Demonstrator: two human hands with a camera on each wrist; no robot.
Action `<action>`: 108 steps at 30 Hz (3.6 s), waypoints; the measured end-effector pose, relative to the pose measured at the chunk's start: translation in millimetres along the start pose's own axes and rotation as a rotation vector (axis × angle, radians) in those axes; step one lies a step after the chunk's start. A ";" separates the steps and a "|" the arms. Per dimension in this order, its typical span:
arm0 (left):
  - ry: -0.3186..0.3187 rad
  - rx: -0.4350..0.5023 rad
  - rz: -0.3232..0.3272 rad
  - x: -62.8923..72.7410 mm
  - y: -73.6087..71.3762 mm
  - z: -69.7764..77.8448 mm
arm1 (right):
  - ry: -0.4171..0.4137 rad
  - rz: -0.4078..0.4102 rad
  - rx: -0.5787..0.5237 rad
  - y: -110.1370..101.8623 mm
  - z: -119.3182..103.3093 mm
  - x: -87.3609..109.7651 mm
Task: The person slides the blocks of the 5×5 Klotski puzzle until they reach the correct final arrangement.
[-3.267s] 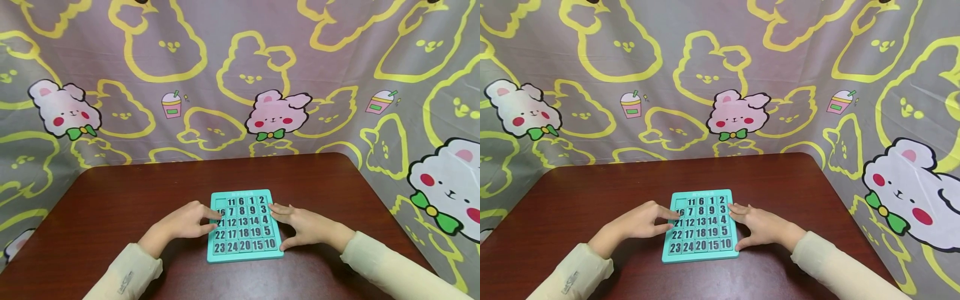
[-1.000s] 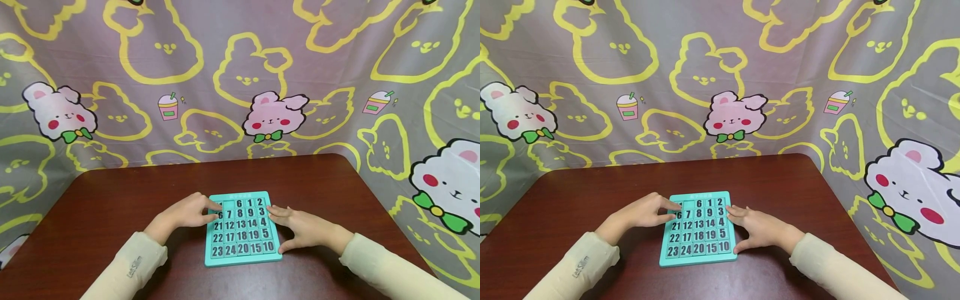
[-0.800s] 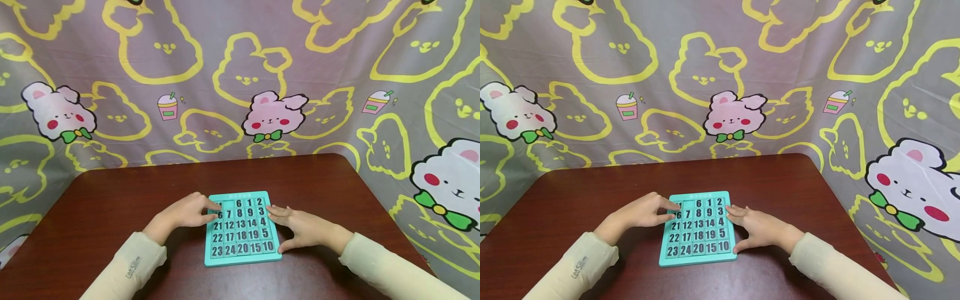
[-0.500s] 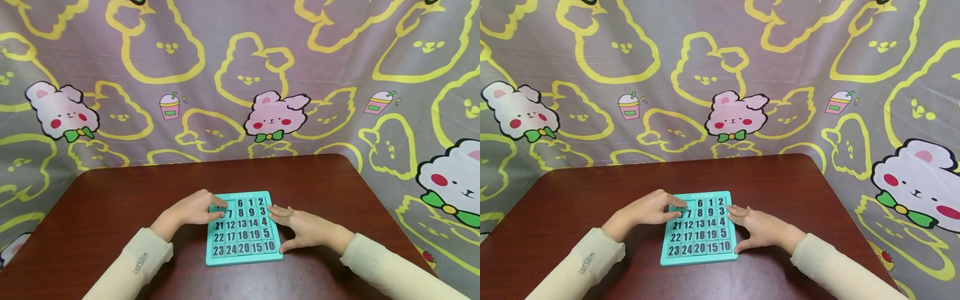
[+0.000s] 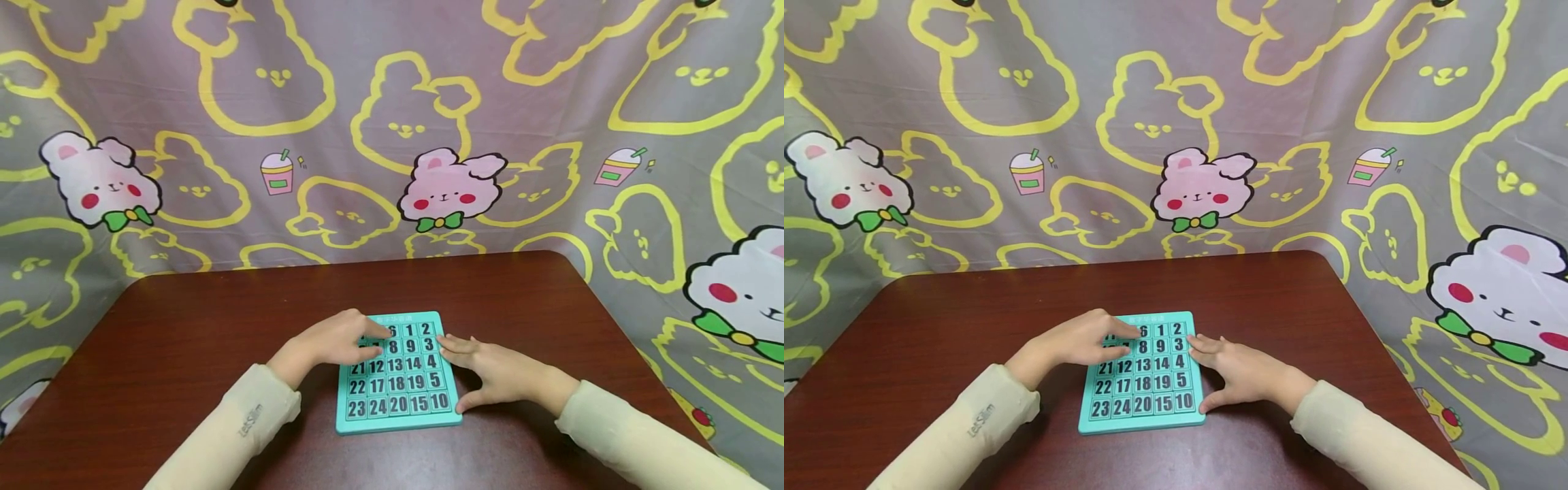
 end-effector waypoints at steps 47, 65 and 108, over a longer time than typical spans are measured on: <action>-0.043 0.017 0.012 13.8 -1.7 -11.6 | -0.001 0.002 -0.005 -1.6 -2.2 1.1; 0.033 -0.021 -0.021 -8.5 -0.4 4.6 | 0.006 0.001 -0.010 -2.4 -1.2 1.1; -0.023 -0.015 -0.073 -24.5 7.0 0.9 | 0.016 -0.019 -0.016 -3.5 -1.3 0.9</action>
Point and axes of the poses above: each hand's wrist, its own x-axis away from the middle knuckle, its own y-axis out of the palm, z = x × y, the point moved 5 cm from there along -x, towards the middle knuckle, and after that the axes turned 12 degrees about x, right-handed, at the moved point
